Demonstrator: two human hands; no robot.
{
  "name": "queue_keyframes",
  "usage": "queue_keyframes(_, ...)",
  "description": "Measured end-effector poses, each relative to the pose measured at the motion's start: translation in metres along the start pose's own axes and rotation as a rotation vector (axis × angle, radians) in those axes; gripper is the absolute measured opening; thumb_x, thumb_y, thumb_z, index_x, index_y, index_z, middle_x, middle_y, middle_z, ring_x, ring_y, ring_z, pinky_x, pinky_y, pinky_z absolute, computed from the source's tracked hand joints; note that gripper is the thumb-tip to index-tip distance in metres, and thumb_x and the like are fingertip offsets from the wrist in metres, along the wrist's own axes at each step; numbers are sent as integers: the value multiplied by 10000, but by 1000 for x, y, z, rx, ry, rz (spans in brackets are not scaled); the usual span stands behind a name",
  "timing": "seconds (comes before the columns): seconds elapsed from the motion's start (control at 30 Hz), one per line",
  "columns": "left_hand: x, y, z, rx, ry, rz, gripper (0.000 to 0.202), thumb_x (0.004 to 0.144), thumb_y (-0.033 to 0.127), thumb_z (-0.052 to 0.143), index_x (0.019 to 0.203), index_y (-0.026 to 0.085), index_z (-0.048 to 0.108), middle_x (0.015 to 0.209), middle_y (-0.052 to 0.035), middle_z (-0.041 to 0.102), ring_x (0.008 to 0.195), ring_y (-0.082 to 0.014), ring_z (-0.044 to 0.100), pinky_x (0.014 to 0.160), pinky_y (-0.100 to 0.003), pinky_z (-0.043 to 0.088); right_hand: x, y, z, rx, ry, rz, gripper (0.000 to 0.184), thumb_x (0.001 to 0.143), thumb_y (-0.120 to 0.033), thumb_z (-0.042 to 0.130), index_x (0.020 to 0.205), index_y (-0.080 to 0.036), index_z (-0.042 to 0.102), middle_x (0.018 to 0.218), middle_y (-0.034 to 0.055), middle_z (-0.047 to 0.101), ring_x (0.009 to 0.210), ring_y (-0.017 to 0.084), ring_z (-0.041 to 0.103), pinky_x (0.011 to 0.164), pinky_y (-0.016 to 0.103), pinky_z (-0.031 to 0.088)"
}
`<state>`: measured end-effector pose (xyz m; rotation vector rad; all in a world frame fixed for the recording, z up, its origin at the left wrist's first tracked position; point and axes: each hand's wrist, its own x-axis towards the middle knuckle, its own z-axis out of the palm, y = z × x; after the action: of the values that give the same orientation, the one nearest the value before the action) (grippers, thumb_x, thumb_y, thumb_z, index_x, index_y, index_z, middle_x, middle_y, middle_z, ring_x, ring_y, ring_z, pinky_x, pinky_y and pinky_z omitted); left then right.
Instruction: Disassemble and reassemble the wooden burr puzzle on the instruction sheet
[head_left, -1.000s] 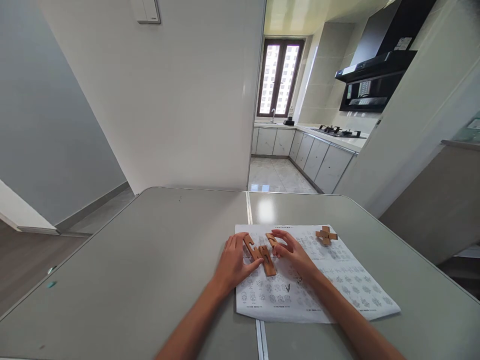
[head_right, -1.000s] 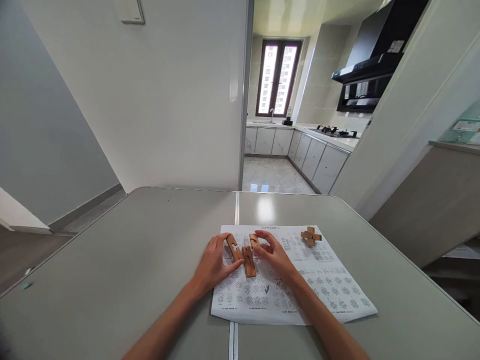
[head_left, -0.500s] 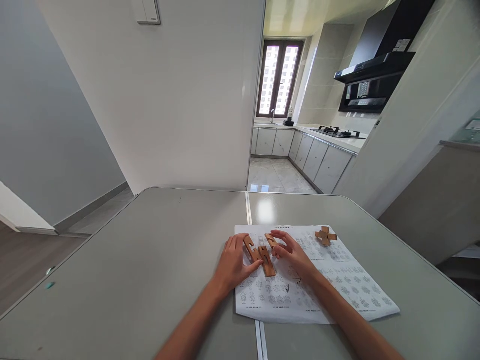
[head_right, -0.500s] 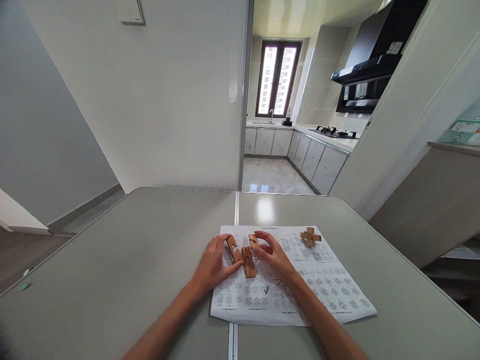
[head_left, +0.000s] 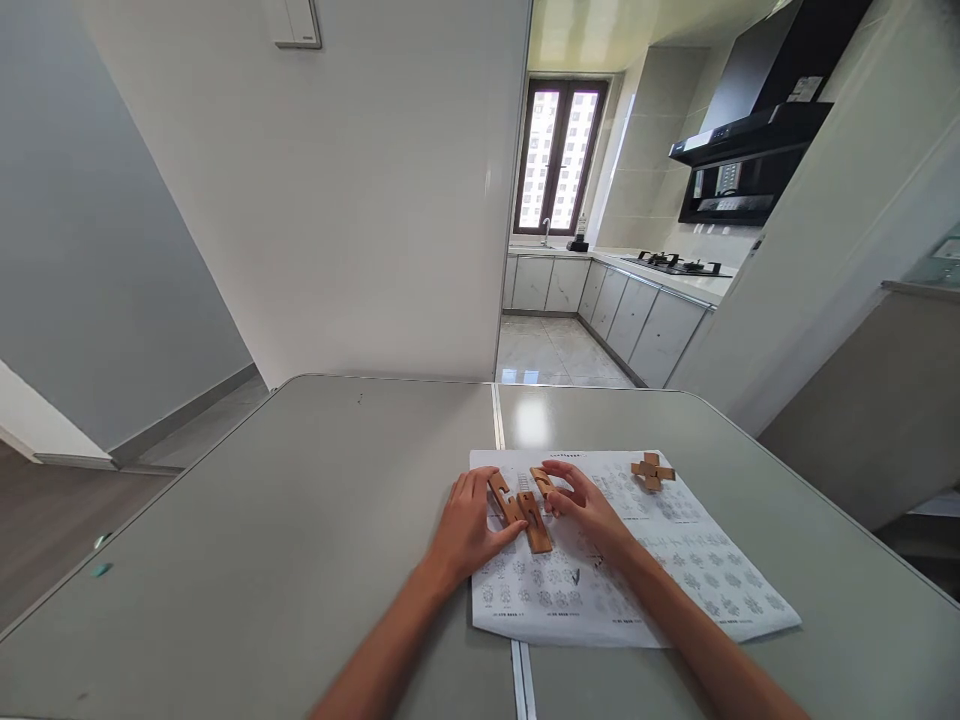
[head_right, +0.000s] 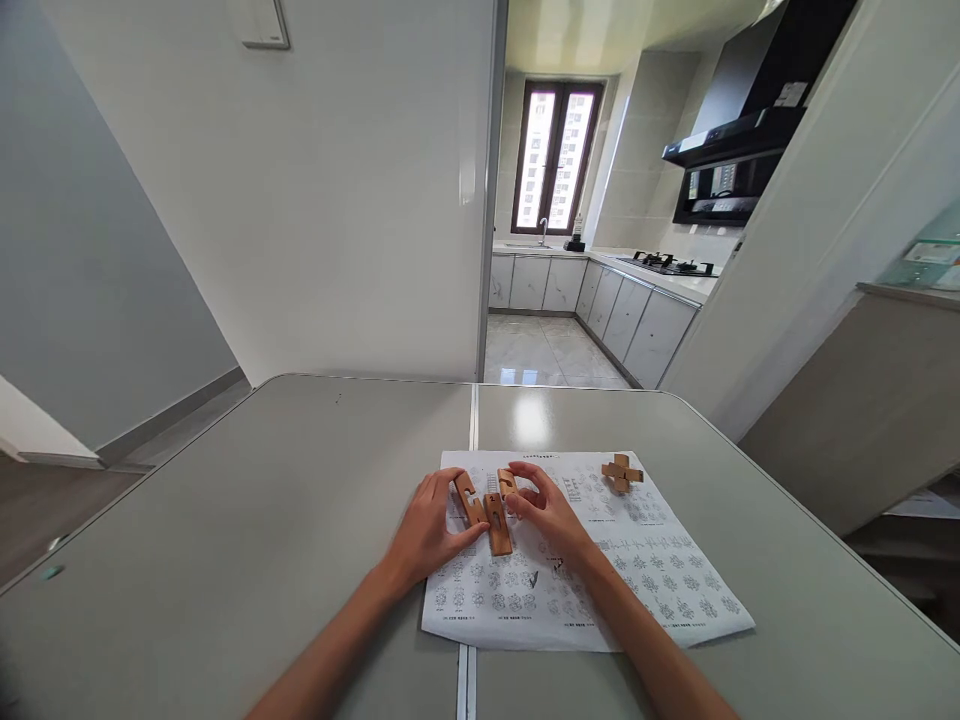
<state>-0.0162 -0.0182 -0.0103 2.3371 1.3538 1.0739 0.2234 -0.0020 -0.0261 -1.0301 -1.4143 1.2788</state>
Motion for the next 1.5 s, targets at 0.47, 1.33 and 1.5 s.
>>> queue_keyframes(0.47,0,-1,1,2,6,9,727,744,345,866,1330,280,440,1298,-92,618,1193,-337,603,1007,-529,514,-1,-4,2,2,3,-2,572,847,-538,761,1332,-273,612,1415,121,596,862,201,679,821,388,554)
queue_keyframes(1.33,0,-3,2,-16,-19,26,739,736,344,875,1332,276,445,1323,-95,612,1223,-340,595,1022,-532,512,-1,-5,3,-3,9,-2,537,837,-549,762,1277,-272,630,1382,106,609,867,211,678,810,392,552)
queue_keyframes(1.5,0,-3,2,-19,-8,33,725,742,358,864,1333,282,451,1319,-93,615,1216,-339,601,1017,-533,513,-1,-6,3,13,-4,16,584,785,-549,816,1272,-288,629,1356,87,632,921,232,686,871,414,556)
